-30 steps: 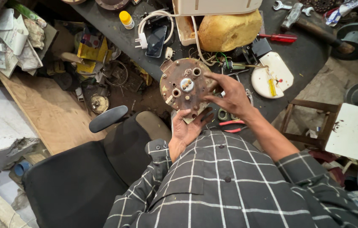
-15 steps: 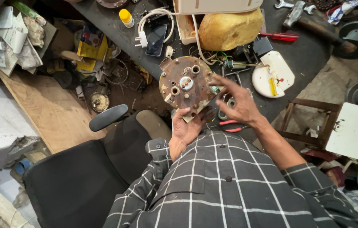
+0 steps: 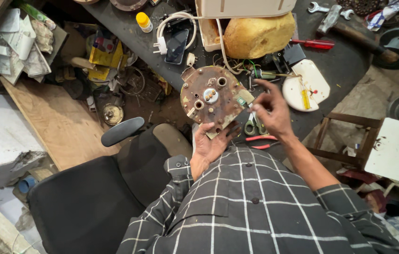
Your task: The person holds a circular metal electrical component and uses a wrench to tighten or loosen a bolt on it. They then use pliers to adjust a small part on the component. The person continues to manipulate the component with their hands, turning it over and examining it.
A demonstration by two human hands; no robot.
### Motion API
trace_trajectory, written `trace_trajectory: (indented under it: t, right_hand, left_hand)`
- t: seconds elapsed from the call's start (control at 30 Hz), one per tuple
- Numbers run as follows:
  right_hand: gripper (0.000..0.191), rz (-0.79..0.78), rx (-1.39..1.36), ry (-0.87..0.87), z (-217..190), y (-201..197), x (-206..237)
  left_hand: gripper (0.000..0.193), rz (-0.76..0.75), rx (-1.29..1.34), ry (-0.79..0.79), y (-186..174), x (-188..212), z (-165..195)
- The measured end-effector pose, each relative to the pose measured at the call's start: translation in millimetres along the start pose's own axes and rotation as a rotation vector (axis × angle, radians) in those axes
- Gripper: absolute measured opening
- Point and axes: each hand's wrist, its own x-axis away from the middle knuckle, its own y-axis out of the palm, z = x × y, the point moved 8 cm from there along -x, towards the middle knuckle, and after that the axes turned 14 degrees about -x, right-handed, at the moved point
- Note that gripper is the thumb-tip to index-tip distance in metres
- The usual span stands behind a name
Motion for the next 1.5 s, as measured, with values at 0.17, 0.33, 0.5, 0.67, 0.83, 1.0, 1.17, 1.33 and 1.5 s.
trace_trajectory:
  t: [0.17,0.33,0.5,0.67,0.83,1.0,1.17,1.33,1.5]
  right_hand:
    - [0.080,-0.178,0.056,-0.098,-2,14,2]
    - [0.069,0.100,0.035,0.002,2,-6,1]
    - [0.076,-0.185,0.033,-0.160,-18,18,5]
    - [0.059,0.119,0.096,0.018,-8,0,0]
    - [0.050,-0.068,0.437,-0.365,-48,29,-4]
    - [0.048,-0.198,0.645,-0.398,-58,56,-20]
    - [0.053,-0.232,0.767,-0.431,-63,63,-23]
    - [0.051,-0.239,0.698,-0.462,-65,64,-23]
    - [0.056,-0.279,0.787,-0.354,-59,67,-24]
  left_hand:
    - [0.061,-0.073,0.027,0.029,6,1,3]
    - [0.062,-0.074,0.023,0.016,3,-1,1]
    - [0.061,-0.076,0.017,0.043,1,0,4]
    - [0.063,-0.047,0.007,0.035,-1,-1,1]
    - [0.063,-0.048,0.029,0.008,-1,-1,0]
    - [0.063,0.031,0.014,-0.001,-5,-3,0]
    - [0.062,0.017,0.017,0.015,-3,-3,2]
    - [0.063,-0.004,0.009,0.005,-4,-3,1]
    - [0.063,0.008,0.014,-0.003,-7,-6,-1]
